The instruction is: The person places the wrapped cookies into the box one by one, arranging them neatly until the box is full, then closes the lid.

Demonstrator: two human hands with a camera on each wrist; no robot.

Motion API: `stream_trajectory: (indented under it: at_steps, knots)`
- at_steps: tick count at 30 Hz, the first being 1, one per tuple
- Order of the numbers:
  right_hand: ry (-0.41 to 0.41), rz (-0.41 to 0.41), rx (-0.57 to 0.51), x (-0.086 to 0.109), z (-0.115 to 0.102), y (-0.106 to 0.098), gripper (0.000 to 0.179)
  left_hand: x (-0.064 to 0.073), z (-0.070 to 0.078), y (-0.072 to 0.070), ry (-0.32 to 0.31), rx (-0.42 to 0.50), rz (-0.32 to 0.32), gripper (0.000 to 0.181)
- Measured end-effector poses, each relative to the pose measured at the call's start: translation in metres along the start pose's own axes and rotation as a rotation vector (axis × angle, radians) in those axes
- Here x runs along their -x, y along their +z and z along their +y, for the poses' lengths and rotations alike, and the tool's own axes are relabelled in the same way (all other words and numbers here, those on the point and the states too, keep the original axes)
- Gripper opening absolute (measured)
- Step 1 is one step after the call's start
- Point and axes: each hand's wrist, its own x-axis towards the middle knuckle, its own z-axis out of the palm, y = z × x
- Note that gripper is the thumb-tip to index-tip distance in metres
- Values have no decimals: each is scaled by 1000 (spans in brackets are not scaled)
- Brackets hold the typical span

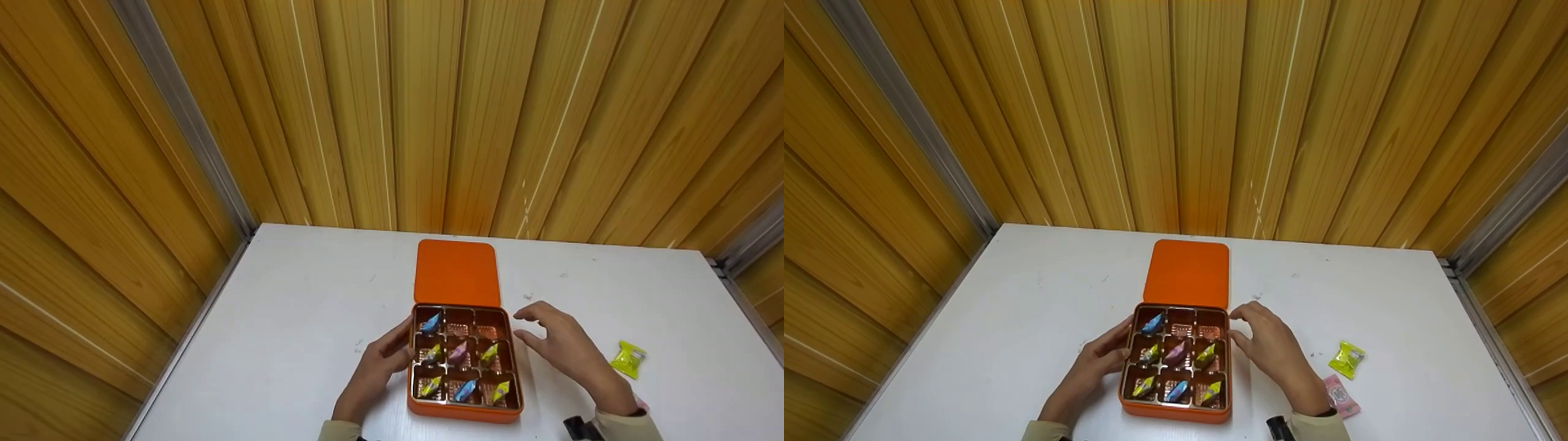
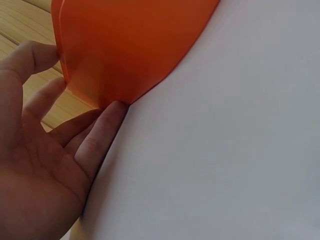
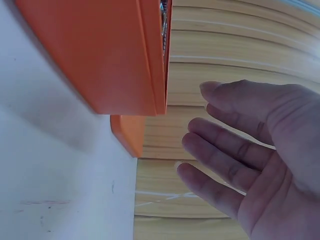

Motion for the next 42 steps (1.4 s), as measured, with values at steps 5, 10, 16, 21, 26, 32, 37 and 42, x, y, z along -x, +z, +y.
stream_trajectory:
  at_steps: [5,10,16,21,26,32,37,42]
  knots:
    - [35,19,-11,7,8,-1,26,0,0,0,7,0,-4,59]
    - [65,31,0,16,15,-3,27,1,0,0,9,8,-6,58]
    - [117,43,23,25,28,-10,27,1,0,0,17,6,-7,58]
    - [167,54,38,36,41,-18,27,1,0,0,28,-3,-14,59]
    - [210,51,39,47,50,-27,29,1,-1,-1,25,-6,-14,58]
    - [228,71,72,55,62,-33,30,1,-1,-1,22,-6,-13,58]
    - [322,32,62,62,72,-39,30,1,0,0,11,6,-9,58]
    - [378,-6,66,69,82,-46,31,1,1,0,4,-6,-1,58]
